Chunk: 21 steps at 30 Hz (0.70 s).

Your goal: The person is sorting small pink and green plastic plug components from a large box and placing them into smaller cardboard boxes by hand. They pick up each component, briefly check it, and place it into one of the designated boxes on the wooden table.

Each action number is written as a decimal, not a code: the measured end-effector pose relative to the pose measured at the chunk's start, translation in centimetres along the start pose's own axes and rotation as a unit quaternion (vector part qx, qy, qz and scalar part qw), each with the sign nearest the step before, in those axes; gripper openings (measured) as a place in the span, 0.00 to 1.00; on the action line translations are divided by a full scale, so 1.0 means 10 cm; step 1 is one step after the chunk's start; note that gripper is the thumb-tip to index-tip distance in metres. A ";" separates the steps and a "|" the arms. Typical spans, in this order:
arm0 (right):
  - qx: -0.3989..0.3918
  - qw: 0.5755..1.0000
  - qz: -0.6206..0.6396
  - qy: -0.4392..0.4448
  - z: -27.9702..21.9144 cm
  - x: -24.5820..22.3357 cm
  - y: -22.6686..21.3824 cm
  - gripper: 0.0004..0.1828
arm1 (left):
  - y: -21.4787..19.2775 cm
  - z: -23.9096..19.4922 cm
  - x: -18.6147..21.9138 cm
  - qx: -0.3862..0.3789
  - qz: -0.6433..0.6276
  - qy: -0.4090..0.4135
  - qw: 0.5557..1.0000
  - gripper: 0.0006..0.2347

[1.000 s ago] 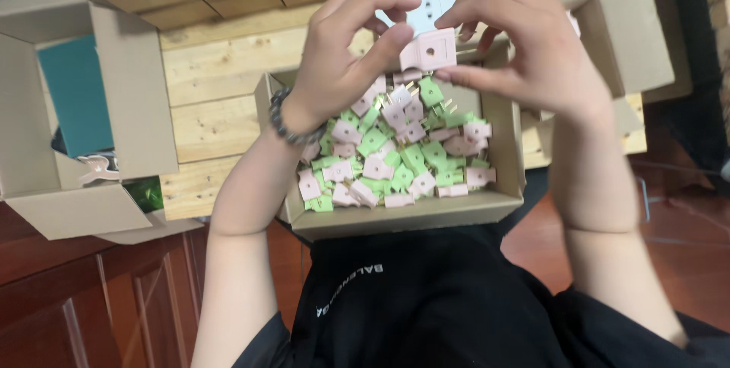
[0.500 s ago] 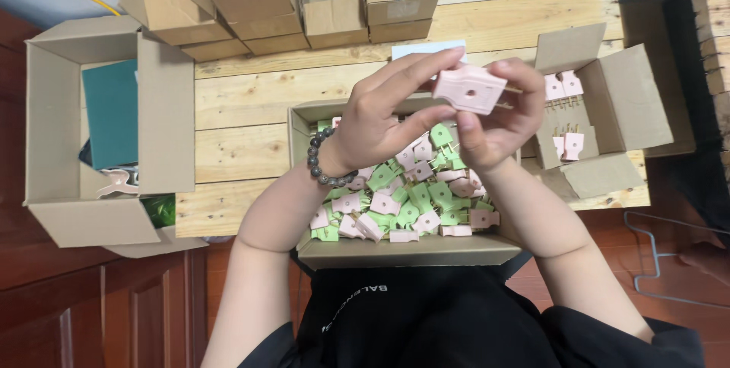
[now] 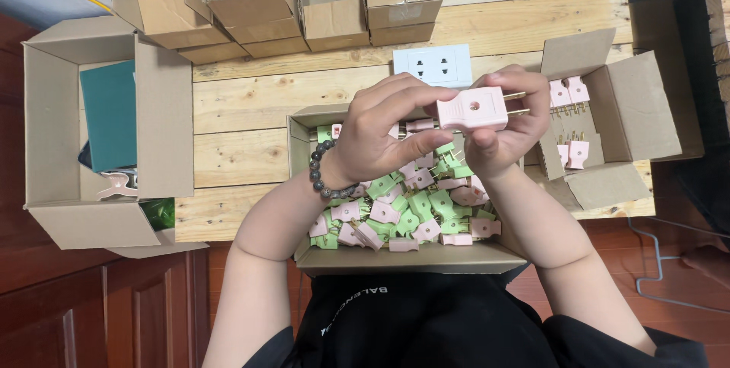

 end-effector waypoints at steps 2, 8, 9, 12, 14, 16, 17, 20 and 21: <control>0.006 1.000 0.001 0.002 0.01 0.02 0.02 0.40 | -0.01 0.00 -0.02 0.005 0.001 -0.006 1.000 0.17; -0.022 0.983 -0.123 -0.135 0.06 -0.38 0.16 0.28 | -0.02 0.02 -0.15 -0.005 0.058 -0.026 0.998 0.17; -0.022 0.983 -0.123 -0.136 0.08 -0.46 0.21 0.28 | -0.02 0.03 -0.13 -0.005 0.059 -0.024 0.998 0.17; -0.031 0.983 -0.128 -0.127 0.06 -0.57 0.28 0.26 | 0.03 0.00 -0.14 -0.021 0.059 -0.039 0.997 0.15; -0.006 0.981 -0.158 -0.110 0.02 -0.45 0.18 0.28 | 0.03 -0.02 -0.17 -0.021 0.062 -0.041 0.997 0.16; 0.010 0.988 -0.129 -0.087 0.03 -0.35 0.14 0.30 | 0.03 0.00 -0.12 -0.015 0.057 -0.031 0.998 0.16; 0.024 0.993 -0.099 -0.062 0.03 -0.29 0.10 0.32 | 0.02 0.00 -0.09 -0.007 0.052 -0.024 0.998 0.16; 0.024 0.999 -0.048 -0.008 0.09 -0.23 0.10 0.37 | 0.03 -0.01 -0.07 -0.006 0.029 -0.014 0.999 0.16; 0.024 0.999 -0.047 -0.010 0.09 -0.23 0.10 0.37 | 0.02 -0.02 -0.07 -0.006 0.030 -0.012 0.999 0.16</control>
Point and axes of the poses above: each hand's wrist, its own z-axis towards the middle knuckle, its own y-axis out of the palm, x = y × z, the point moved 9 cm from there along z, towards the middle knuckle, and after that the axes turned 11 degrees about -z, right-handed, at the moved point
